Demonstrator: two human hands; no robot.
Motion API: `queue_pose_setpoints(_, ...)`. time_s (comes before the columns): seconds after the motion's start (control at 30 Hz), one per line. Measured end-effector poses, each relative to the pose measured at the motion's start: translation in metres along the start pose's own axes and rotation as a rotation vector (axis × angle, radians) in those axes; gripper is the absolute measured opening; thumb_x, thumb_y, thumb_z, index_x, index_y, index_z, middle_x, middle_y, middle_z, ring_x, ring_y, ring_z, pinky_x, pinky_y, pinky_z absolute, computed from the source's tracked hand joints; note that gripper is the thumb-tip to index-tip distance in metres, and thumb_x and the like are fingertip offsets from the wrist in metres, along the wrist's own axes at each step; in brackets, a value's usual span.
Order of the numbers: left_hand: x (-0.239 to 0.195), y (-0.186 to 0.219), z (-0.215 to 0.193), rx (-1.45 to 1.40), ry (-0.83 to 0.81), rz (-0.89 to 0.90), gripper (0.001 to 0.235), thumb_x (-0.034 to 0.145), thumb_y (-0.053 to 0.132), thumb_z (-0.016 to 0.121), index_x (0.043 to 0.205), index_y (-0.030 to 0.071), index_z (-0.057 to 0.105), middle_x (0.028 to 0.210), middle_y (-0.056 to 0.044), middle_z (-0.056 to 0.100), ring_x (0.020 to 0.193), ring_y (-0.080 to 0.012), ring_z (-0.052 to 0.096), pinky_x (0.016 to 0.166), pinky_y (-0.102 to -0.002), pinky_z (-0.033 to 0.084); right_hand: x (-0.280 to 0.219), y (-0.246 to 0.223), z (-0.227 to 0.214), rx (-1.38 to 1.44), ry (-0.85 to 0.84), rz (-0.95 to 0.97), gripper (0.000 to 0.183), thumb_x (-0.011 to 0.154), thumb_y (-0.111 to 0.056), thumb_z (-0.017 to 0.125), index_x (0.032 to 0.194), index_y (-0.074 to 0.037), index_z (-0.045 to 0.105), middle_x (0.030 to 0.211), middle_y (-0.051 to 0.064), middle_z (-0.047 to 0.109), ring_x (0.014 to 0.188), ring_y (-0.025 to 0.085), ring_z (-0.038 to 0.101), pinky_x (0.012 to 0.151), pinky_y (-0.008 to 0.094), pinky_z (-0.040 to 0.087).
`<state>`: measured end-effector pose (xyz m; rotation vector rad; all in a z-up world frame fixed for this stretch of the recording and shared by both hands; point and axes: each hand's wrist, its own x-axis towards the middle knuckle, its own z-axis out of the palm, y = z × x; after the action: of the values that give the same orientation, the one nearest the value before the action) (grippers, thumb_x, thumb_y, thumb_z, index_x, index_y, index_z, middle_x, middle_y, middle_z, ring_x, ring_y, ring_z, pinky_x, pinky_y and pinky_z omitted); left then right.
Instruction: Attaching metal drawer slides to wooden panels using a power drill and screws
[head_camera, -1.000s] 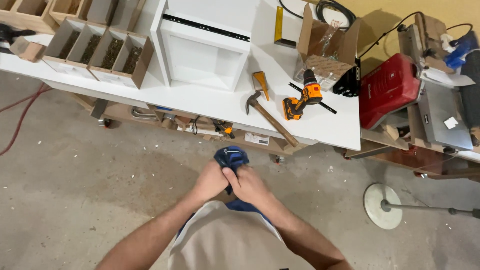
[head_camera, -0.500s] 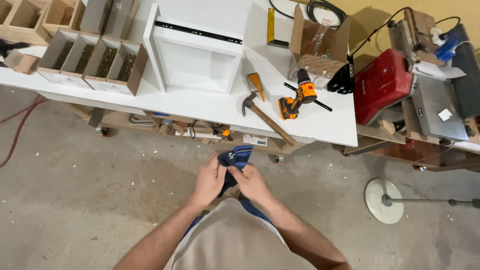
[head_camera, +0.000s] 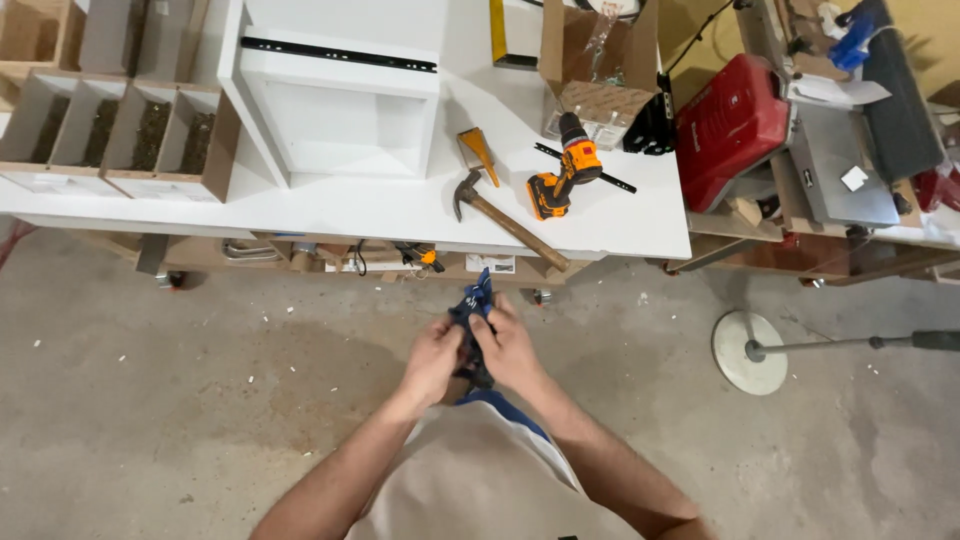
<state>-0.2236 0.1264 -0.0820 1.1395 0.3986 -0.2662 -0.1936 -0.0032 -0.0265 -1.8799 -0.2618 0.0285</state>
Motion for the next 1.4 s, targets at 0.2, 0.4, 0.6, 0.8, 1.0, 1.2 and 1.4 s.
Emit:
queue_pose_setpoints(0.2, 0.014, 0.004, 0.016, 0.046, 0.211, -0.192, 0.065, 0.095, 0.042, 0.062, 0.14, -0.005, 0.057, 0.133, -0.031, 0.055, 0.109, -0.0419, 0.059, 0.07, -0.047, 0.058, -0.001, 0.069, -0.024, 0.034, 0.126, 0.056, 0.009, 0.086, -0.002, 0.076, 0.09, -0.007, 0.082, 0.079, 0.004, 0.075, 0.078, 0.007, 0.064, 0.071, 0.028, 0.055)
queue_pose_setpoints(0.4, 0.075, -0.044, 0.044, -0.006, 0.12, -0.126, 0.05, 0.095, 0.04, 0.075, 0.126, 0.001, 0.071, 0.113, -0.021, 0.072, 0.066, -0.0249, 0.064, 0.05, -0.035, 0.056, 0.005, 0.072, -0.053, -0.18, 0.198, 0.13, 0.014, 0.098, -0.006, 0.061, 0.101, 0.001, 0.072, 0.083, 0.023, 0.076, 0.079, 0.032, 0.07, 0.064, 0.044, 0.055)
queue_pose_setpoints(0.6, 0.129, -0.043, 0.084, -0.138, -0.071, -0.073, 0.038, 0.097, 0.014, 0.059, 0.128, -0.006, 0.058, 0.111, -0.021, 0.066, 0.063, -0.0266, 0.067, 0.054, -0.032, 0.058, 0.035, 0.049, -0.112, -0.086, 0.013, -0.222, 0.059, 0.094, -0.004, 0.057, 0.152, -0.002, 0.044, 0.147, 0.027, 0.052, 0.132, 0.044, 0.05, 0.106, 0.056, 0.043)
queue_pose_setpoints(0.8, 0.153, -0.001, 0.11, 0.415, -0.299, -0.057, 0.063, 0.088, 0.01, 0.065, 0.149, 0.005, 0.052, 0.147, -0.021, 0.052, 0.127, -0.0365, 0.062, 0.104, -0.046, 0.054, 0.106, 0.141, -0.216, -0.444, 0.089, -0.048, 0.025, 0.09, -0.006, 0.072, 0.115, -0.011, 0.075, 0.112, 0.012, 0.074, 0.1, 0.04, 0.073, 0.083, 0.049, 0.061)
queue_pose_setpoints(1.0, 0.212, -0.008, 0.048, 0.956, -0.156, -0.112, 0.046, 0.102, 0.028, 0.062, 0.145, 0.011, 0.055, 0.144, -0.012, 0.061, 0.133, -0.0295, 0.06, 0.109, -0.044, 0.052, 0.195, 0.257, -0.275, -0.922, 0.092, 0.26, 0.041, 0.094, -0.032, 0.074, 0.131, -0.025, 0.06, 0.139, 0.011, 0.053, 0.112, 0.043, 0.068, 0.093, 0.051, 0.061)
queue_pose_setpoints(1.2, 0.181, 0.072, 0.048, 0.761, 0.084, -0.142, 0.036, 0.102, 0.026, 0.063, 0.133, 0.008, 0.066, 0.118, -0.016, 0.072, 0.11, -0.0284, 0.07, 0.096, -0.042, 0.055, 0.189, 0.27, -0.193, -0.75, 0.034, -0.161, 0.039, 0.081, -0.028, 0.083, 0.116, -0.014, 0.072, 0.111, 0.01, 0.067, 0.104, 0.032, 0.071, 0.091, 0.041, 0.057)
queue_pose_setpoints(1.4, 0.148, 0.108, 0.027, 0.498, 0.33, -0.23, 0.039, 0.102, 0.021, 0.065, 0.134, 0.0, 0.066, 0.119, -0.023, 0.074, 0.11, -0.0312, 0.073, 0.098, -0.041, 0.057, 0.176, 0.282, -0.143, -0.734, -0.229, -0.156, 0.04, 0.082, -0.032, 0.081, 0.115, -0.015, 0.07, 0.109, 0.005, 0.066, 0.104, 0.025, 0.068, 0.091, 0.035, 0.056)
